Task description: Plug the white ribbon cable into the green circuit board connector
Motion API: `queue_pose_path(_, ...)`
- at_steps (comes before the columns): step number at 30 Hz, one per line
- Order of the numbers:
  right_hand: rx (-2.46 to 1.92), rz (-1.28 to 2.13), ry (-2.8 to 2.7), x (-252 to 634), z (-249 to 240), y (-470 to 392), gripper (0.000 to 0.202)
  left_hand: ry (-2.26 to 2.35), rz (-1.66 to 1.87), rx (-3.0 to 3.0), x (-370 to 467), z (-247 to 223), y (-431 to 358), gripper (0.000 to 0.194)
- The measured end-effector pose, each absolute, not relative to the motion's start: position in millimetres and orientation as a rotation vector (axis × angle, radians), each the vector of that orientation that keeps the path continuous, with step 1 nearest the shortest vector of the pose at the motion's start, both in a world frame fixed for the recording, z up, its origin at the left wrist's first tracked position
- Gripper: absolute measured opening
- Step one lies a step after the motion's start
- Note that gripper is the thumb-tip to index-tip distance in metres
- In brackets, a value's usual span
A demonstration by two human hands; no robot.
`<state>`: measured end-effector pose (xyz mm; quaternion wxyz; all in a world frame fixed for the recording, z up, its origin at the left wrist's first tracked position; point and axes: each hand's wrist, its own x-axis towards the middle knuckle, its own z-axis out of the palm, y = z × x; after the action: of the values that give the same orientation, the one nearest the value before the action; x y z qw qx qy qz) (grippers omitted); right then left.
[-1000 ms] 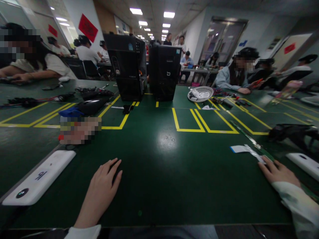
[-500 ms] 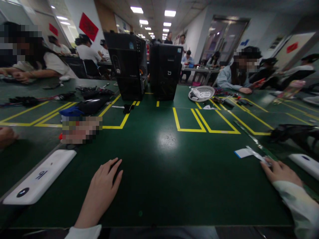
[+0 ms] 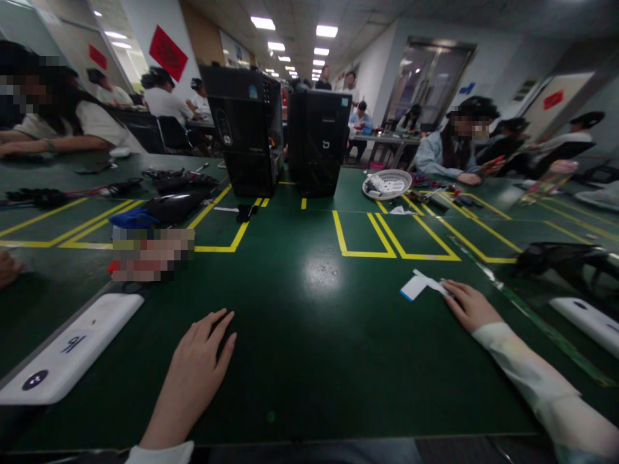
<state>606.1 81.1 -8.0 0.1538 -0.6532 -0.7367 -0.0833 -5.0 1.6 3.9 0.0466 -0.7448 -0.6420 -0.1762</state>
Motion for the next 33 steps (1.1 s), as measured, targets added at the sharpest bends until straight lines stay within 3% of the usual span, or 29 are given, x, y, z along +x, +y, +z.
queue_pose_path(8,-1.201,-0.077,-2.419,461.8,6.9,124.5,0.042,-2.022,-0.579,-2.303,-9.8,5.5,3.5,0.05)
queue_pose_path(17,-0.704,0.119,-2.548,308.1,6.4,97.2,0.035,-1.994,-0.643,-2.287,-5.6,9.2,3.7,0.049)
queue_pose_path(33,-0.623,0.249,-2.788,279.1,30.3,63.1,0.066,-2.05,-0.558,-2.272,-5.7,9.4,2.6,0.049)
